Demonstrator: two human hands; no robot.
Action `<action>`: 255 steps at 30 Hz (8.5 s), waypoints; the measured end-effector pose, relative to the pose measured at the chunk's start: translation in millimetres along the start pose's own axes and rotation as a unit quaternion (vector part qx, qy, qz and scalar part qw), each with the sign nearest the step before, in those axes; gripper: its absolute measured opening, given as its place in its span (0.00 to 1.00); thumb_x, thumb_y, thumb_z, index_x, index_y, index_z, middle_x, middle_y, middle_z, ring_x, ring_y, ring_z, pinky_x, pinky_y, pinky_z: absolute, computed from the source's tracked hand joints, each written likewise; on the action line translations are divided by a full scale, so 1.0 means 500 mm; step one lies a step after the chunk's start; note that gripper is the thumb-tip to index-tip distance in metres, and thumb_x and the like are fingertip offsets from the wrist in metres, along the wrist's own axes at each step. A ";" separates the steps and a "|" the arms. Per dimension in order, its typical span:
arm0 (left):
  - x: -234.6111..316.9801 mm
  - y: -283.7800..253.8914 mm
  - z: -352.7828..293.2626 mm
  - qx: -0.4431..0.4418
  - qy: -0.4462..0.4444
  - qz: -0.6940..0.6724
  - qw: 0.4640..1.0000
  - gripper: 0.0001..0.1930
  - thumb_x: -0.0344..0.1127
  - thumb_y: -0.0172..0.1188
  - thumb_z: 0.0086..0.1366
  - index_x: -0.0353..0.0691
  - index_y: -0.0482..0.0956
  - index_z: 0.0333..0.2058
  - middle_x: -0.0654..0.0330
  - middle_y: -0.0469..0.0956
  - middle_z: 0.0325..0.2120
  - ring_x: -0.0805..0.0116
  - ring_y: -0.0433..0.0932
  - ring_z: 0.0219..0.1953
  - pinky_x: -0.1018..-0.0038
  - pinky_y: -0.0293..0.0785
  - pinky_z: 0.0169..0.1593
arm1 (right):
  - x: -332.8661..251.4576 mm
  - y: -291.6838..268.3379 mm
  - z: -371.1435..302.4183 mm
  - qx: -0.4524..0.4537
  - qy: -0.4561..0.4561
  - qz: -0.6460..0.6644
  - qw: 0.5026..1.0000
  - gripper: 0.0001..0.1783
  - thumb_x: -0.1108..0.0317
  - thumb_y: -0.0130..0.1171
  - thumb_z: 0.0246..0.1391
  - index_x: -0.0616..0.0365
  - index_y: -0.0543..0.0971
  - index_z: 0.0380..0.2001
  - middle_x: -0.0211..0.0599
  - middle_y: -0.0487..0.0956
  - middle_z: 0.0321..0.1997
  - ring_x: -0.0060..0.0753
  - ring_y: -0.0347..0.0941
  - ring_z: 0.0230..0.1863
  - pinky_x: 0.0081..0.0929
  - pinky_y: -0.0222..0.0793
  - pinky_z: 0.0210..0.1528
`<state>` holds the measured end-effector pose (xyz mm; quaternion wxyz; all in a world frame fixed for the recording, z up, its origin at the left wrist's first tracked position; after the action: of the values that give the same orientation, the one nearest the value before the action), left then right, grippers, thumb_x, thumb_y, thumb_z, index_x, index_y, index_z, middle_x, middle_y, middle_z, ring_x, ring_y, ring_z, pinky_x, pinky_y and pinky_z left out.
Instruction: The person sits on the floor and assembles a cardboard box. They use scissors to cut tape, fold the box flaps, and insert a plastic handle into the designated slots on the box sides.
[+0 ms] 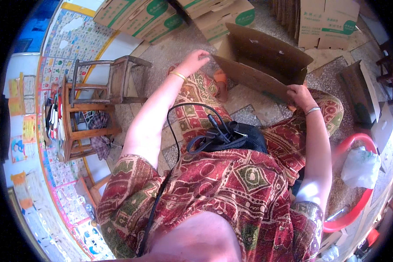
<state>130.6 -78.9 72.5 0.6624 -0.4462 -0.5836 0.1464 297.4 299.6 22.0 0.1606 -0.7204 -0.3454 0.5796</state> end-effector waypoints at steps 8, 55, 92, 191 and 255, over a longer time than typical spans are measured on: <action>-0.007 0.006 -0.005 -0.024 -0.027 0.011 0.999 0.17 0.41 0.62 0.58 0.38 0.80 0.43 0.51 0.79 0.41 0.59 0.78 0.44 0.68 0.73 0.50 | 0.021 0.015 0.005 -0.004 0.035 0.010 0.999 0.16 0.69 0.56 0.54 0.64 0.78 0.44 0.50 0.81 0.39 0.43 0.78 0.42 0.32 0.71 0.48; 0.079 0.000 0.422 0.062 0.021 0.004 0.998 0.12 0.34 0.58 0.59 0.41 0.80 0.42 0.55 0.78 0.42 0.56 0.78 0.42 0.67 0.74 0.49 | -0.049 0.018 0.673 0.031 0.045 0.203 0.978 0.15 0.69 0.64 0.49 0.60 0.80 0.42 0.38 0.82 0.31 0.26 0.76 0.26 0.26 0.75 0.32; 0.029 0.129 0.429 -0.025 0.028 0.013 0.999 0.11 0.38 0.64 0.57 0.46 0.78 0.39 0.56 0.80 0.37 0.57 0.79 0.40 0.64 0.74 0.45 | -0.066 0.062 0.627 0.147 0.164 0.438 0.871 0.11 0.73 0.53 0.59 0.65 0.77 0.43 0.38 0.82 0.36 0.31 0.82 0.31 0.21 0.78 0.31; 0.014 0.148 0.391 0.125 -0.103 0.088 0.983 0.27 0.29 0.57 0.54 0.31 0.67 0.54 0.50 0.69 0.43 0.53 0.71 0.47 0.63 0.70 0.49 | -0.139 0.023 0.906 -0.058 0.042 0.132 0.989 0.21 0.51 0.60 0.54 0.61 0.79 0.32 0.29 0.76 0.28 0.20 0.67 0.30 0.23 0.65 0.37; 0.075 0.148 0.475 0.005 -0.186 0.187 0.965 0.43 0.54 0.70 0.43 0.41 0.65 0.56 0.43 0.76 0.45 0.51 0.77 0.46 0.63 0.73 0.49 | 0.421 0.046 -0.274 0.108 0.324 -0.050 0.938 0.19 0.69 0.54 0.53 0.60 0.71 0.50 0.46 0.74 0.48 0.45 0.71 0.49 0.39 0.69 0.49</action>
<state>-49.7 89.2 21.6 0.5055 -0.5092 -0.6015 0.3512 453.1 450.3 -107.2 0.3699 -0.8293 -0.2453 0.3396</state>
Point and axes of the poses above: each hand's wrist, its own z-axis towards the middle knuckle, its own y-axis out of the palm, x = y × z, the point moved 8 cm from there along z, towards the middle knuckle
